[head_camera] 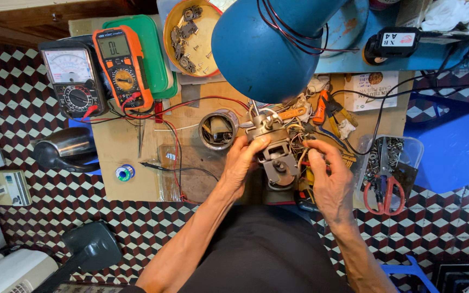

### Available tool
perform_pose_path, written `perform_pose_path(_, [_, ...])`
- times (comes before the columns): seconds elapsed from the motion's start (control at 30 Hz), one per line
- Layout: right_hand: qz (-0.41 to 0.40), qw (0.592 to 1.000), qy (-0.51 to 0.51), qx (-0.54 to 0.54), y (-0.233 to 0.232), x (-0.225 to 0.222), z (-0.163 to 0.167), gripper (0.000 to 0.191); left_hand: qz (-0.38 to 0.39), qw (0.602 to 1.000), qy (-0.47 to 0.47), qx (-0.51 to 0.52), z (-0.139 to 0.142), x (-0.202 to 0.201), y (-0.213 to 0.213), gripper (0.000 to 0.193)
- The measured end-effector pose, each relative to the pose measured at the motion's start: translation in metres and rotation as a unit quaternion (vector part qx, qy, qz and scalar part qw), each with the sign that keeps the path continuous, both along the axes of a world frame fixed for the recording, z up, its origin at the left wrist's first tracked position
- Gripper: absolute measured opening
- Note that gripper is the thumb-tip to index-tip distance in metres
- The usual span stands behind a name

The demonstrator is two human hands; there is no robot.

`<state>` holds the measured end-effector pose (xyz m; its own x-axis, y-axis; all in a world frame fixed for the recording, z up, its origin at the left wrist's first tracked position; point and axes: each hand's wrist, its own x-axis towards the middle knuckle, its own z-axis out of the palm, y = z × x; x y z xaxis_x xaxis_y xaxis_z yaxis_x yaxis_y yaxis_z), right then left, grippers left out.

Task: The person disassembles a small electric motor, strips and twists wires, and uses a cordless drill to remove screws from the motor housing. They separate the motor into its main components and inspect the internal parts.

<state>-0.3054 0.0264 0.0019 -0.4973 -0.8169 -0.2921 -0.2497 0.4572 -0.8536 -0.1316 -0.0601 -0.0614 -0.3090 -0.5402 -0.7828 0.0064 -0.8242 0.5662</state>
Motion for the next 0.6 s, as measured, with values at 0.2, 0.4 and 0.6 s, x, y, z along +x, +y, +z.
perform_pose_path(0.2, [0.018,0.996,-0.045,0.068,0.006,0.015,0.005,0.040,0.068,0.991,0.089,0.069,0.009,0.003,0.000,0.063])
perform_pose_path(0.4, [0.136,0.990,0.027,0.017,0.004,0.017,0.008,0.067,0.107,0.980,0.123,0.113,0.016,-0.002,-0.007,0.067])
perform_pose_path(0.6, [0.155,0.988,0.024,-0.002,0.003,0.016,0.009,0.076,0.103,0.977,0.148,0.118,0.020,-0.004,-0.007,0.071])
